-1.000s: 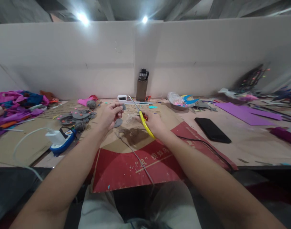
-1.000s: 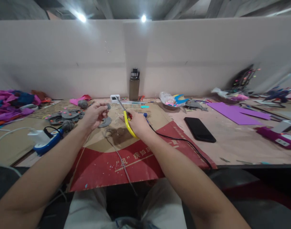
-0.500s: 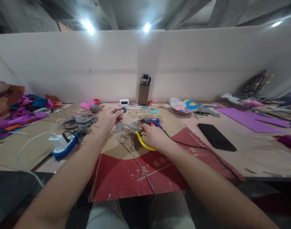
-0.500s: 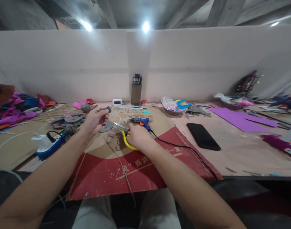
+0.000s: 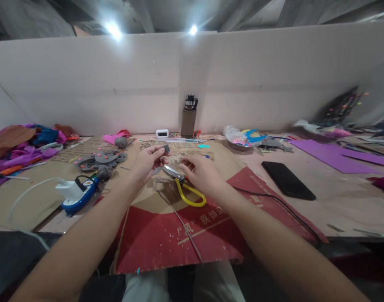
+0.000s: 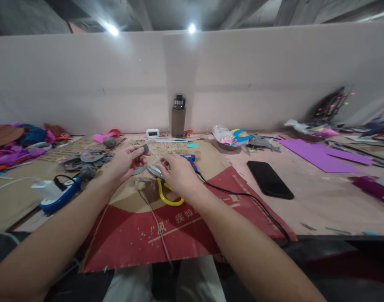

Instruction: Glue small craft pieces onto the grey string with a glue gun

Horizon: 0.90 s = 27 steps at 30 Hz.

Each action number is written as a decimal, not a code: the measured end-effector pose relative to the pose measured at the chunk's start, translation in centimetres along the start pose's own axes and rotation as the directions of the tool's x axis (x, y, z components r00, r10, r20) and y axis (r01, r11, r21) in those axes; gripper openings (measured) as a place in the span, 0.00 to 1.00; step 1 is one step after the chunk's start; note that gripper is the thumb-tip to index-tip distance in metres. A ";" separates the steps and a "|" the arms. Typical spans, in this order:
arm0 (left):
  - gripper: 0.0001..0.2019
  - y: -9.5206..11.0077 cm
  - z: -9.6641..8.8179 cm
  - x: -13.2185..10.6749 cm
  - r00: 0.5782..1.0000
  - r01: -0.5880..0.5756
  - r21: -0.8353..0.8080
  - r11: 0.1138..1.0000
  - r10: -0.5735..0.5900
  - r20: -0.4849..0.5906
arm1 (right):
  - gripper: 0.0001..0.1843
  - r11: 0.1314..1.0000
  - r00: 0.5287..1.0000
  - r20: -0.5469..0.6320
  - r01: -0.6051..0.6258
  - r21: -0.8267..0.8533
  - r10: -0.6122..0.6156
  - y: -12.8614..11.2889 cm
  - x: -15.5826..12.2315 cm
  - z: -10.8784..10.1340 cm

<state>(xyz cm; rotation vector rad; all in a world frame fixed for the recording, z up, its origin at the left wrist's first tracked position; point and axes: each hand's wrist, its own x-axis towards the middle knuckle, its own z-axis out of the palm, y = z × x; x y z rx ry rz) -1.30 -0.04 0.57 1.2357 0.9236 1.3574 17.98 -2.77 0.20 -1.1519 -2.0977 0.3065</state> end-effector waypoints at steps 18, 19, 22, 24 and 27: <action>0.11 0.0 2.9 -1.8 0.994 0.059 0.062 0.996 -0.065 0.088 | 0.09 0.890 0.973 -0.176 -0.056 0.452 0.151 1.3 1.0 1.0; 0.11 -0.1 2.9 -1.8 0.994 0.071 0.036 0.997 -0.074 0.079 | 0.09 0.872 0.966 -0.177 -0.080 0.483 0.187 1.4 1.0 0.9; 0.09 -0.2 2.5 -1.5 0.994 0.094 -0.034 0.995 -0.092 0.050 | 0.09 0.841 0.924 -0.216 -0.166 0.516 0.315 1.9 1.3 0.3; 0.09 -0.2 2.3 -1.3 0.994 0.105 -0.062 0.993 -0.102 0.036 | 0.10 0.834 0.890 -0.248 -0.218 0.507 0.383 2.1 1.4 -0.1; 0.08 0.0 2.3 -1.3 0.994 0.101 -0.067 0.993 -0.098 0.041 | 0.14 0.844 0.901 -0.231 -0.219 0.489 0.367 2.3 1.5 -0.1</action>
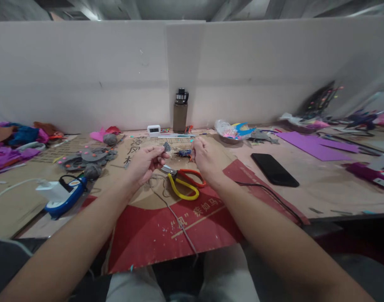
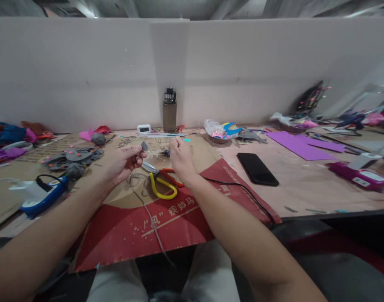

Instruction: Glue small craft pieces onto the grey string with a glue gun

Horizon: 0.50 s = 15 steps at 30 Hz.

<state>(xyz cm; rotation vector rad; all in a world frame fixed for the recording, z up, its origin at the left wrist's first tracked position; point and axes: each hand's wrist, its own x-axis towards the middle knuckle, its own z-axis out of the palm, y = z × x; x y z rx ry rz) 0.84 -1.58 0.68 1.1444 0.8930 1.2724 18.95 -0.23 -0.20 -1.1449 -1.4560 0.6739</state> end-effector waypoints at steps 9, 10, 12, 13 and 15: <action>0.12 -0.3 0.7 -0.5 0.997 -0.025 0.079 0.997 0.020 0.068 | 0.12 0.976 0.948 0.237 0.214 0.027 -0.214 0.1 -1.4 1.7; 0.13 -0.3 0.6 -0.4 0.998 -0.010 0.047 0.999 0.008 0.055 | 0.13 0.978 0.950 0.235 0.206 0.027 -0.207 0.1 -1.4 1.6; 0.15 -0.4 0.5 -0.3 0.999 0.019 0.000 1.000 -0.019 0.028 | 0.13 0.980 0.954 0.226 0.195 0.030 -0.197 0.1 -1.4 1.5; 0.16 -0.3 0.4 -0.2 0.999 0.037 -0.009 0.999 -0.036 0.018 | 0.13 0.979 0.955 0.216 0.201 0.021 -0.201 0.1 -1.3 1.4; 0.18 -0.2 0.3 0.0 0.996 0.084 -0.003 0.996 -0.084 0.007 | 0.12 0.966 0.950 0.191 0.257 -0.033 -0.246 0.1 -1.3 1.2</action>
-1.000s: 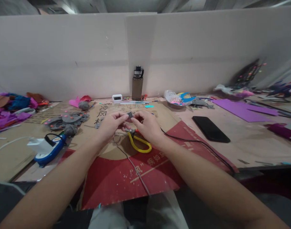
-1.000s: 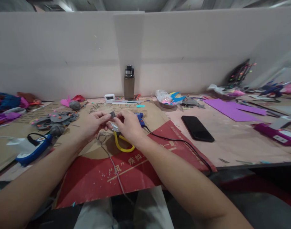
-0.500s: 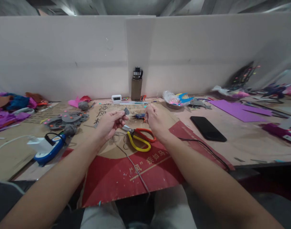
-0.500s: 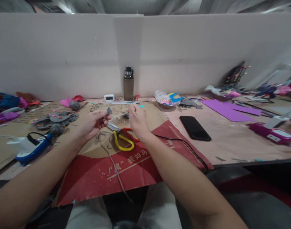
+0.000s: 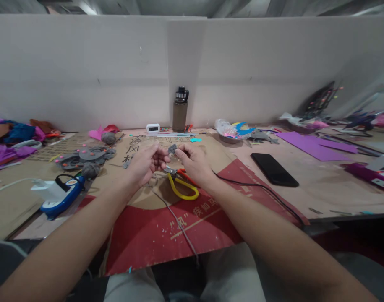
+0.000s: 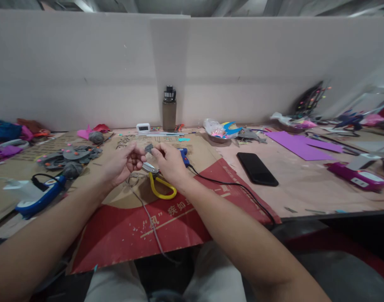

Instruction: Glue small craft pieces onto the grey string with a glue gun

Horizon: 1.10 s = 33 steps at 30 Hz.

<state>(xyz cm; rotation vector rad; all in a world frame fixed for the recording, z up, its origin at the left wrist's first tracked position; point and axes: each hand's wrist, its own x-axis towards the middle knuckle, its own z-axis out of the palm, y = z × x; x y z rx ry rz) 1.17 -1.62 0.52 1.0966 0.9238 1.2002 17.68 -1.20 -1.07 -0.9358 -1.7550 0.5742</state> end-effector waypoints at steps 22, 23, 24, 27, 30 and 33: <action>0.09 0.5 0.3 -0.3 0.990 -0.139 0.241 0.960 0.127 0.067 | 0.11 0.999 0.999 -0.017 0.040 0.010 -0.040 0.1 0.3 -0.6; 0.09 0.4 0.3 -0.3 0.989 -0.147 0.249 0.957 0.134 0.067 | 0.11 0.999 1.000 -0.006 0.025 0.023 -0.024 0.2 0.3 -0.5; 0.09 0.4 0.4 -0.3 0.988 -0.149 0.253 0.956 0.135 0.069 | 0.12 1.000 1.000 0.001 0.012 0.023 -0.012 0.2 0.3 -0.4; 0.09 0.3 0.5 -0.3 0.988 -0.146 0.245 0.959 0.130 0.078 | 0.11 1.000 1.000 0.015 0.008 -0.007 -0.008 0.5 0.3 -0.3; 0.09 0.4 0.2 -0.1 0.988 -0.149 0.228 0.962 0.138 0.064 | 0.13 1.000 0.999 0.031 0.008 -0.019 -0.008 0.6 0.5 -0.6; 0.08 0.8 -0.7 0.4 0.986 -0.166 0.157 0.974 0.169 -0.008 | 0.13 0.993 0.993 0.114 0.005 -0.116 0.008 0.5 0.6 -1.5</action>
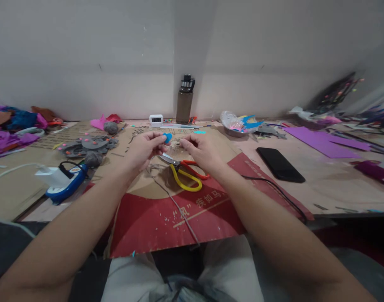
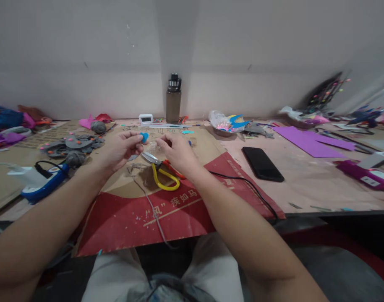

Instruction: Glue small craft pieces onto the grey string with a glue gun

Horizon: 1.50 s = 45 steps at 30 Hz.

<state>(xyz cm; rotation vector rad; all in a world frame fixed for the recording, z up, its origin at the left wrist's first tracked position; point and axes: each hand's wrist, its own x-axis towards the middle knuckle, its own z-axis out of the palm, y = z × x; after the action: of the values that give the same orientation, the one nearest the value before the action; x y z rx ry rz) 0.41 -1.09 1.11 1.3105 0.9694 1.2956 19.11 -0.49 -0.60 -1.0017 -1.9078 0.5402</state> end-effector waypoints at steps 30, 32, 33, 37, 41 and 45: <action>0.05 0.4 -3.5 2.0 0.928 -0.058 -0.189 0.980 -0.017 -0.372 | 0.18 0.844 0.902 -0.343 -0.386 -0.372 0.261 3.4 1.5 -5.3; 0.05 0.3 -3.7 2.1 0.928 -0.064 -0.192 0.979 -0.012 -0.372 | 0.18 0.783 0.877 -0.360 -0.456 -0.422 0.317 4.5 1.6 -5.9; 0.05 0.3 -3.8 2.2 0.929 -0.064 -0.193 0.979 -0.012 -0.369 | 0.19 0.752 0.867 -0.358 -0.485 -0.447 0.346 5.1 1.6 -6.1; 0.04 0.2 -3.9 2.3 0.932 -0.053 -0.189 0.981 -0.019 -0.361 | 0.18 0.660 0.852 -0.302 -0.522 -0.540 0.427 6.7 1.5 -6.2; 0.02 0.3 -3.9 2.2 0.941 -0.033 -0.171 0.985 -0.027 -0.337 | 0.18 0.580 0.843 -0.246 -0.514 -0.632 0.479 7.7 1.3 -6.1; 0.01 0.3 -3.8 2.1 0.949 -0.030 -0.165 0.986 -0.024 -0.313 | 0.15 0.526 0.826 -0.211 -0.507 -0.683 0.522 8.3 1.1 -6.2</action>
<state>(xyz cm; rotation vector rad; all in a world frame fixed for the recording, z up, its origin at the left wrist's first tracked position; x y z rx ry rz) -3.21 1.38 1.41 0.9935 1.0486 1.5849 27.71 5.10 -2.59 -2.1422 -1.8347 0.0763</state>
